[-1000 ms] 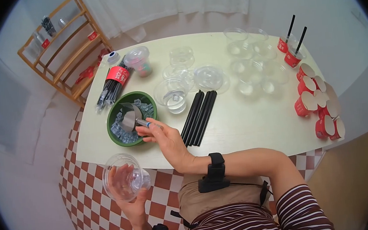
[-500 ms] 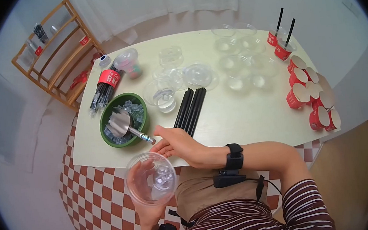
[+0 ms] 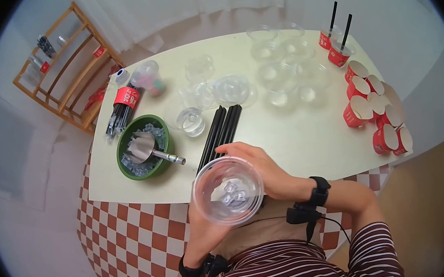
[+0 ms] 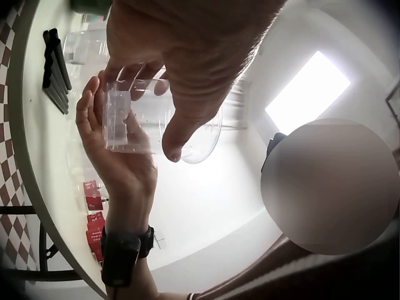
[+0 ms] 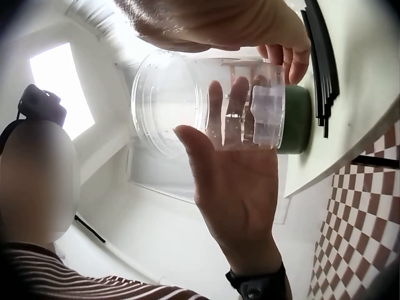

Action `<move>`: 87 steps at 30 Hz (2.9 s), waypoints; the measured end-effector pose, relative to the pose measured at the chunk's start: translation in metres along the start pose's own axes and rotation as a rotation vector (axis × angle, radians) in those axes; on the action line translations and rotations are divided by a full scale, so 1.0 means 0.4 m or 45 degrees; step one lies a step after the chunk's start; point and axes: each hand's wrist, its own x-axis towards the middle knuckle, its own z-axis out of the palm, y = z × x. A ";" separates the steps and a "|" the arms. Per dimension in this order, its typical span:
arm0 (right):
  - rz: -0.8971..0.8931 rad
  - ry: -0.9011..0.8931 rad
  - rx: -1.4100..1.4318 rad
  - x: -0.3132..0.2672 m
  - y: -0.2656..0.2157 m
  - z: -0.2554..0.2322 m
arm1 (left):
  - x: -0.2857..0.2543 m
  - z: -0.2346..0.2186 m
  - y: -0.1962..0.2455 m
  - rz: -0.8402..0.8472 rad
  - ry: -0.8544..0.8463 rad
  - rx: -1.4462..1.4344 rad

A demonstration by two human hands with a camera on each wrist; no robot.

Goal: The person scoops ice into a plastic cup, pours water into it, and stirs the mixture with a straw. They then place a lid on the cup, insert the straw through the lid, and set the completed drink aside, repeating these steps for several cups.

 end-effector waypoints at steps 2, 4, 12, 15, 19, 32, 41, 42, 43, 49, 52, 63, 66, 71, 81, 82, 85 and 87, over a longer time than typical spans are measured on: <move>-0.181 0.163 -0.234 -0.044 0.002 -0.062 | 0.041 0.044 -0.013 -0.034 -0.047 0.010; -0.378 0.289 -0.411 -0.080 0.015 -0.118 | 0.088 0.091 -0.062 0.004 -0.057 -0.001; -0.603 0.500 -0.954 -0.154 0.046 -0.234 | 0.210 0.217 -0.120 0.058 -0.175 0.165; -0.596 0.541 -1.063 -0.153 0.045 -0.240 | 0.203 0.196 -0.121 0.128 -0.128 0.403; -0.603 0.557 -1.086 -0.156 0.047 -0.221 | 0.173 0.131 -0.088 0.135 0.156 0.480; -0.601 0.556 -0.921 -0.101 0.043 -0.218 | 0.247 0.057 -0.160 0.029 0.641 0.437; -0.681 0.606 -1.030 -0.118 0.051 -0.220 | 0.370 0.003 -0.259 -0.102 0.769 0.023; -0.693 0.630 -1.068 -0.129 0.054 -0.219 | 0.377 -0.003 -0.266 -0.102 0.766 0.052; -0.706 0.654 -1.106 -0.139 0.057 -0.217 | 0.383 -0.008 -0.258 -0.101 0.763 0.081; -0.891 0.776 -1.265 -0.207 0.076 -0.191 | 0.376 -0.015 -0.229 -0.130 0.743 0.107; -1.108 0.671 -1.360 -0.221 0.089 -0.177 | 0.351 -0.003 -0.182 -0.101 0.709 0.181; -0.576 0.065 -0.798 -0.162 0.102 -0.064 | 0.222 0.052 -0.052 0.042 0.432 -0.089; -0.534 -0.013 -0.633 -0.135 0.104 -0.049 | 0.183 0.049 -0.019 -0.005 0.322 -0.014; -0.526 -0.056 -0.515 -0.123 0.116 -0.033 | 0.143 0.048 -0.028 -0.027 0.193 0.058; -0.502 -0.064 -0.430 -0.137 0.137 -0.029 | 0.131 0.043 -0.022 -0.018 0.119 0.310; -0.494 -0.068 -0.421 -0.138 0.136 -0.029 | 0.131 0.042 -0.018 -0.023 0.117 0.338; -0.480 -0.080 -0.409 -0.141 0.133 -0.029 | 0.131 0.039 -0.020 -0.003 0.114 0.381; -0.484 -0.082 -0.418 -0.142 0.134 -0.030 | 0.133 0.039 -0.021 0.031 0.118 0.407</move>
